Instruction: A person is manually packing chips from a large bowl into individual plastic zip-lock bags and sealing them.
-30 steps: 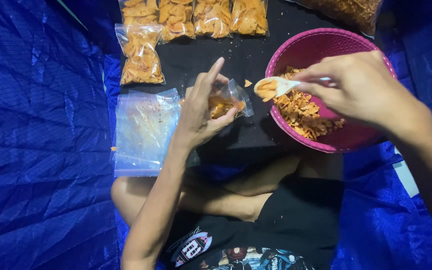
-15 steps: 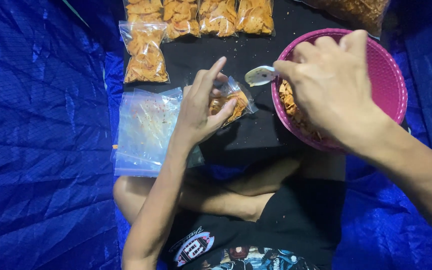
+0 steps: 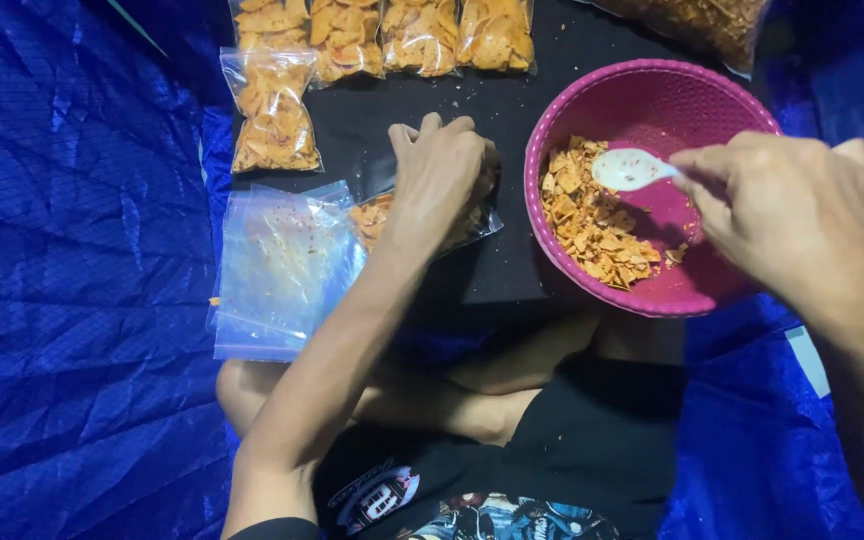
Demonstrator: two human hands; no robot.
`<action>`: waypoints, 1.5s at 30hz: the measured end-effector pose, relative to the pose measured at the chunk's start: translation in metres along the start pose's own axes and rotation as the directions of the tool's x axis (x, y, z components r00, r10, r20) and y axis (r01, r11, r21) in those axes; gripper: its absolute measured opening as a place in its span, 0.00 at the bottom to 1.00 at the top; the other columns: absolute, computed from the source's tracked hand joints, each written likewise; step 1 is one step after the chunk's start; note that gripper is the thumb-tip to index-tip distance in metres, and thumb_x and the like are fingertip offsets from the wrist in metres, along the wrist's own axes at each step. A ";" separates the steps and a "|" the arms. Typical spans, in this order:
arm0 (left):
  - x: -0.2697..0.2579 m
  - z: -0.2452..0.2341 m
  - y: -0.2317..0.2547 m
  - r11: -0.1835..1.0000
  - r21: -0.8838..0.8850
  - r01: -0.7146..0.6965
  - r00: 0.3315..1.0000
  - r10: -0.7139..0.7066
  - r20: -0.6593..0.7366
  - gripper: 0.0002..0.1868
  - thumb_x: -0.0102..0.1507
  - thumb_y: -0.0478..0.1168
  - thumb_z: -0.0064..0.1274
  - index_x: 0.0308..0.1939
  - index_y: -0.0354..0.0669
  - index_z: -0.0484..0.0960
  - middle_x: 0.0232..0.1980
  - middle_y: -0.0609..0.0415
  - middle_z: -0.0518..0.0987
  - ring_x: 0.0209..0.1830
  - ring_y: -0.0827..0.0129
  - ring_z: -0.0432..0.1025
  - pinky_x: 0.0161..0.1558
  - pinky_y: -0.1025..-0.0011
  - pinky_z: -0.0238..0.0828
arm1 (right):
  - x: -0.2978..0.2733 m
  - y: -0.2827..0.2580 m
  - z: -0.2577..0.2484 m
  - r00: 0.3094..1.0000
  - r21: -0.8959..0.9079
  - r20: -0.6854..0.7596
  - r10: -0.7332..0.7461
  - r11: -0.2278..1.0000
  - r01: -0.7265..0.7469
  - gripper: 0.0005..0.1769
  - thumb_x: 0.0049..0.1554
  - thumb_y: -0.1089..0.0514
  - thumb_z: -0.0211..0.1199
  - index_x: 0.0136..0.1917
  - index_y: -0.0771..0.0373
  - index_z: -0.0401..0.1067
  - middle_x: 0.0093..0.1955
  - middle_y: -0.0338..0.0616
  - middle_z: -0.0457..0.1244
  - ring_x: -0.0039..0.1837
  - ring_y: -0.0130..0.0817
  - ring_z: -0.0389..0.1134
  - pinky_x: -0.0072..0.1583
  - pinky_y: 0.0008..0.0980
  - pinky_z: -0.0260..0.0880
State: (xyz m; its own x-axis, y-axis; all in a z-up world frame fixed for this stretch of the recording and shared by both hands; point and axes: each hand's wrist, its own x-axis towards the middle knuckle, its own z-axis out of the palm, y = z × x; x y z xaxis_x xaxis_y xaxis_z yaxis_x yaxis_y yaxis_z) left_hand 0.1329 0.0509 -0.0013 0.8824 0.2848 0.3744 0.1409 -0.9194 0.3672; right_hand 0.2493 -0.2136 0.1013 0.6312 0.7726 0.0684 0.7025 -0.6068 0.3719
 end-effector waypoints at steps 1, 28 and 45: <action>0.000 -0.001 0.001 1.000 0.004 -0.002 1.000 0.002 0.005 0.11 0.61 0.45 0.53 0.30 0.55 0.91 0.35 0.56 0.75 0.36 0.62 0.60 0.44 0.55 0.48 | 0.000 -0.001 0.002 1.000 0.006 0.001 0.002 1.000 -0.002 0.14 0.68 0.40 0.61 0.62 0.38 0.81 0.45 0.27 0.74 0.38 0.31 0.74 0.49 0.37 0.65; -0.048 -0.085 0.028 0.656 -0.734 -0.177 0.982 0.073 -0.172 0.05 0.66 0.30 0.58 0.46 0.35 0.85 0.47 0.51 0.79 0.40 0.72 0.71 0.41 0.77 0.68 | 0.010 -0.083 -0.043 0.894 0.831 -0.435 -0.102 0.336 0.443 0.07 0.61 0.70 0.67 0.54 0.75 0.79 0.47 0.51 0.71 0.42 0.34 0.63 0.45 0.30 0.62; -0.084 -0.040 -0.014 0.936 -0.328 -0.130 0.969 0.050 -0.242 0.52 0.55 0.43 0.74 0.77 0.52 0.58 0.61 0.56 0.82 0.54 0.67 0.78 0.62 0.64 0.71 | 0.045 -0.100 -0.010 0.814 0.431 -0.523 -0.252 0.745 0.509 0.02 0.62 0.54 0.73 0.49 0.50 0.85 0.47 0.35 0.64 0.52 0.38 0.54 0.55 0.42 0.46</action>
State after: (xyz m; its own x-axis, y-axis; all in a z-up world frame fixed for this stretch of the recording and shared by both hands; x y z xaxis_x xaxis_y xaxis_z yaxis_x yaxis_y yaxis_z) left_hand 0.0394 0.0502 -0.0040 0.7534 0.2958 0.5873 -0.1301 -0.8084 0.5740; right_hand 0.2041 -0.1161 0.0761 0.1642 0.8797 0.4464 0.9863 -0.1397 -0.0876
